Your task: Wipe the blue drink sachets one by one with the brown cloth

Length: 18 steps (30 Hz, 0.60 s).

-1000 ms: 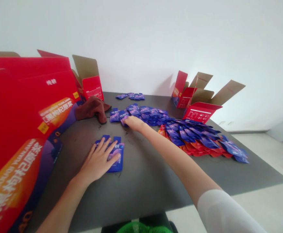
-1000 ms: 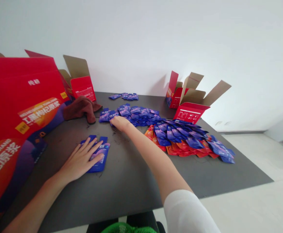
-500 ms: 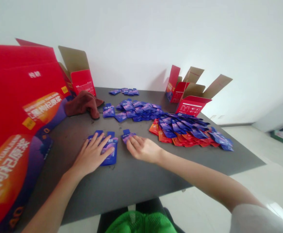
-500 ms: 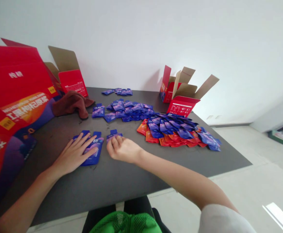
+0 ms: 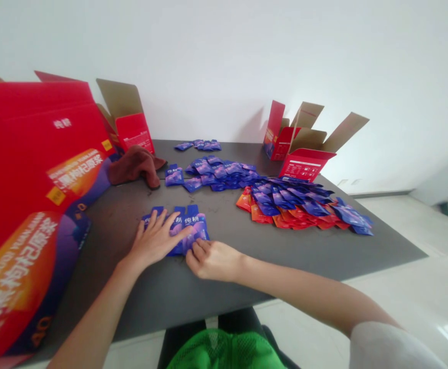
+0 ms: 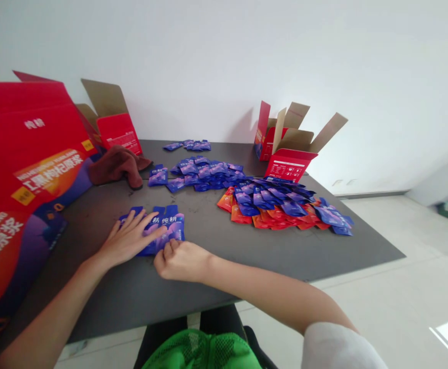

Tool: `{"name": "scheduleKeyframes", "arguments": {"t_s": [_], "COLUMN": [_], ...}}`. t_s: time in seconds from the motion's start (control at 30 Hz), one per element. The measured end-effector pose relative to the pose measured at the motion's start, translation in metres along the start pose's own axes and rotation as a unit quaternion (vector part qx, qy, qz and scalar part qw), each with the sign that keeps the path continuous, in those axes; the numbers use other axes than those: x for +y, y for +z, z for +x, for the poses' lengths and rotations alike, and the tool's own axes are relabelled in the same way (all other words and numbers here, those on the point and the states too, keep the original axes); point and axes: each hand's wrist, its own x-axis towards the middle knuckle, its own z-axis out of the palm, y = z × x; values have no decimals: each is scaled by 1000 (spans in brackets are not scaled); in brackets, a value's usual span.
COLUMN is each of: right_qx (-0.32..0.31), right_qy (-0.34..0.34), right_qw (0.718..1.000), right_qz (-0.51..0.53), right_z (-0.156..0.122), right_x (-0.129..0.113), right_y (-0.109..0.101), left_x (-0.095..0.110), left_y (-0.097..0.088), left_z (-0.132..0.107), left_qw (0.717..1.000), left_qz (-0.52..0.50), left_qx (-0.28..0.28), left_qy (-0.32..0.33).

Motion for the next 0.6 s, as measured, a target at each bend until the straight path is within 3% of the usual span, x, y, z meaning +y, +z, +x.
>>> {"name": "scheduleKeyframes", "arguments": {"t_s": [0.2,0.27,0.37,0.47,0.6], "right_qx": [-4,-2,28,18,-41], "right_qy": [19,29,96,178,190], "right_qw": [1000,999,986,953,938], "right_qz": [23,41,136,245,288], "right_z": [2,5,14,26,46], "right_x": [-2,4,23,40,42], "right_y": [-2,-5,-5,12,47], "left_x": [15,15,12,4,-22], "left_y": [3,3,3,4,4], "left_z": [-1,-3,-6,-5,6], "left_qw": [999,998,998,997,995], "left_qz": [34,45,60,71,82], "left_qx": [26,26,15,6,10], "left_qy": [-24,-18,3,27,57]}}
